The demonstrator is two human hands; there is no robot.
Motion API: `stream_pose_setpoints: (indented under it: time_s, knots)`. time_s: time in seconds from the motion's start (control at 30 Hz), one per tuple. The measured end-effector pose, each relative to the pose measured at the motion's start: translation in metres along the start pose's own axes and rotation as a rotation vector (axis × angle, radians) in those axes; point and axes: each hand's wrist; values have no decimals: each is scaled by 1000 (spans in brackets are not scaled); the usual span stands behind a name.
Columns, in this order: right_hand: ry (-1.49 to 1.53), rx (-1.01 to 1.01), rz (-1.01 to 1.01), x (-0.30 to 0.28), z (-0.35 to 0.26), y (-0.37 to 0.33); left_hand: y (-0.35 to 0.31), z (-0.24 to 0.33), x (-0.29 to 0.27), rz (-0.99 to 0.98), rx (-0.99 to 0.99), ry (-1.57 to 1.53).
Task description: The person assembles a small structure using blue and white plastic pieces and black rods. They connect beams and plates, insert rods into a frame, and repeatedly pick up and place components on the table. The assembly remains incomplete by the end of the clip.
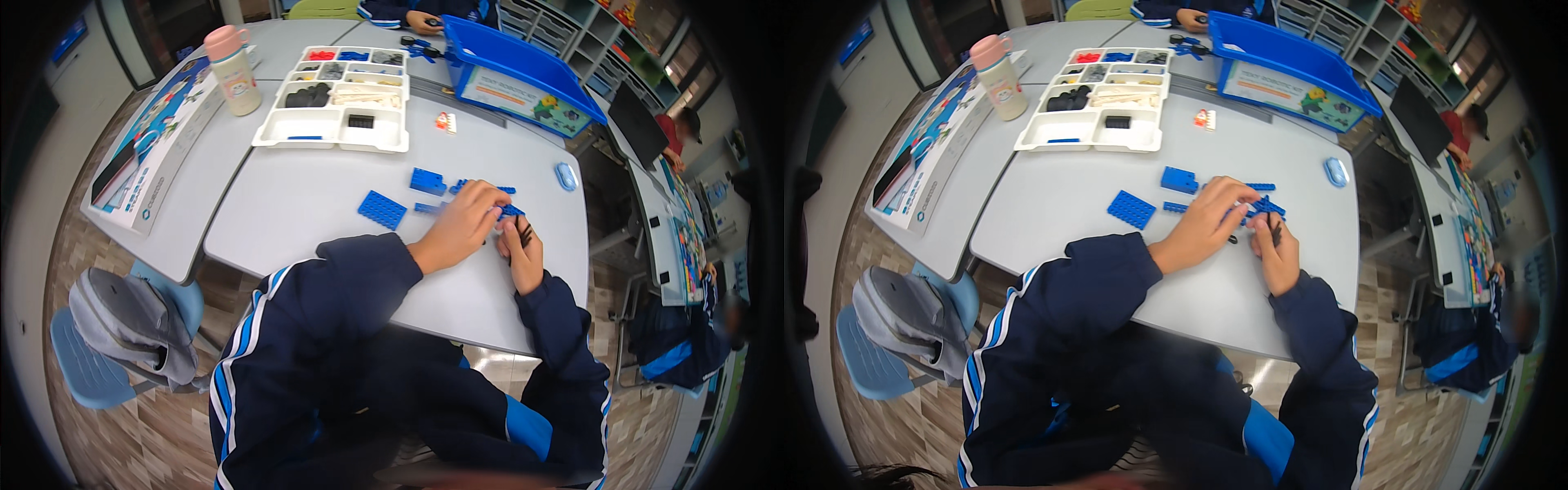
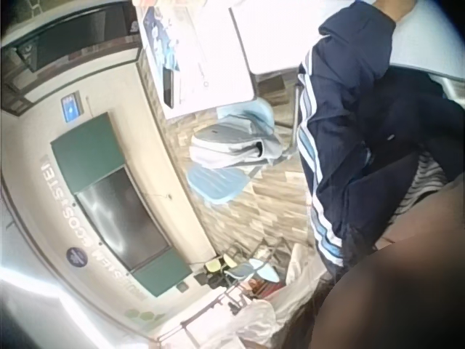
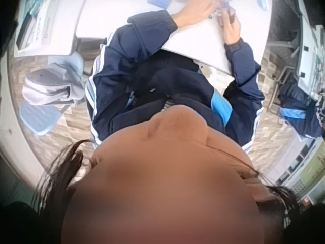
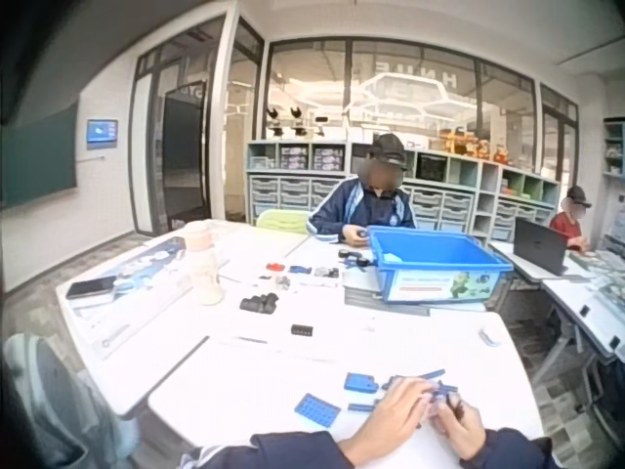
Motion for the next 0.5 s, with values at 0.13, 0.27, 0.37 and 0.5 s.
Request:
stream_pose_setpoints:
  time_s: [0.13,0.27,0.37,0.5]
  knots:
    - [172,90,4,-1,-3,-2,-2,0,1,-2,22,-50]
    - [-116,74,33,6,-33,18,-2,-3,0,57,-122,-216]
    - [-767,-5,-171,10,-74,68,0,-8,-1,176,-150,-216]
    - [-990,80,-582,22,-123,168,1,-17,-4,257,-257,-245]
Point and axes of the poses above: each hand's wrist, its own y-axis towards the middle knuckle, its own x-axis out of the palm, z = x × y, and after that the axes turned 4 degrees about -y, right-handed
